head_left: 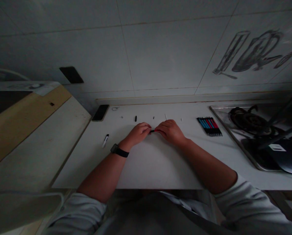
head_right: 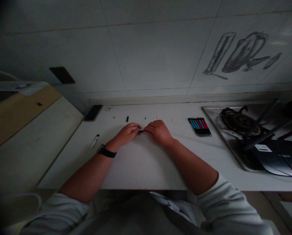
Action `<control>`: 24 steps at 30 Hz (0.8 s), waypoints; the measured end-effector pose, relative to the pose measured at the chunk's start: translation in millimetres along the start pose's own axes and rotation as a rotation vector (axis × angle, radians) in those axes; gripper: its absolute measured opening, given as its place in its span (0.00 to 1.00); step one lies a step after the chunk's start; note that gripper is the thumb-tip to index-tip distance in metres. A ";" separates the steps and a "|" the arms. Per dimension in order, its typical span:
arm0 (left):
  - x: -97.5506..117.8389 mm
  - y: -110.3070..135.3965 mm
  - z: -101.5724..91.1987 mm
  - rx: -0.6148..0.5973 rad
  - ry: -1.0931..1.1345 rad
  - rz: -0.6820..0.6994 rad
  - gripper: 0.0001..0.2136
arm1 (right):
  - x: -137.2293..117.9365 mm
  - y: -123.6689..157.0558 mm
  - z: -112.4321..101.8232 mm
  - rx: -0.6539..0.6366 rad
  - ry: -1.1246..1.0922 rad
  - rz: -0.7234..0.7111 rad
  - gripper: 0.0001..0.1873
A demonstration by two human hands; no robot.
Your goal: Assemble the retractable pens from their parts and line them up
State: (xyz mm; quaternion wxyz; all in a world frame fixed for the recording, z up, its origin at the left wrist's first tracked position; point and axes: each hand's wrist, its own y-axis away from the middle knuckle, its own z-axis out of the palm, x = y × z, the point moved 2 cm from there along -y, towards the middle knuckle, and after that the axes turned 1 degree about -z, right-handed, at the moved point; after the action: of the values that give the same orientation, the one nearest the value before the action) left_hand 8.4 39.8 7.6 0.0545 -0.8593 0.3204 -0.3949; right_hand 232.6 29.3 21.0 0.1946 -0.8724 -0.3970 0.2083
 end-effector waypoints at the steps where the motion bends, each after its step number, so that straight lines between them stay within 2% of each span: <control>1: 0.0 0.1 0.5 -0.002 -0.005 0.006 0.12 | -0.2 -0.1 0.2 -0.006 -0.001 0.006 0.12; 5: -1.4 2.3 -0.4 0.097 0.011 0.023 0.02 | 0.5 -0.6 1.2 -0.041 -0.006 0.028 0.12; 8: -3.2 3.5 -0.7 0.109 0.010 0.034 0.07 | 0.8 -0.7 0.8 -0.030 -0.005 0.028 0.13; 14: -7.2 2.9 5.2 -0.021 -0.057 -0.002 0.14 | -2.7 -0.4 -0.6 0.005 0.007 -0.017 0.13; 19: -1.7 1.4 3.6 0.030 -0.096 0.039 0.04 | -2.5 -0.7 1.4 -0.023 -0.010 0.014 0.13; 24: 2.6 0.3 0.2 0.067 -0.200 0.077 0.01 | 2.0 -1.0 5.6 -0.040 -0.049 0.049 0.13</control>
State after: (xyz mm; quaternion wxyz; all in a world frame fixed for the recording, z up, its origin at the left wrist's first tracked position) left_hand 9.7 38.0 9.0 0.1298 -0.8792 0.3327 -0.3153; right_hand 230.2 32.5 16.4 0.1621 -0.8804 -0.3841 0.2261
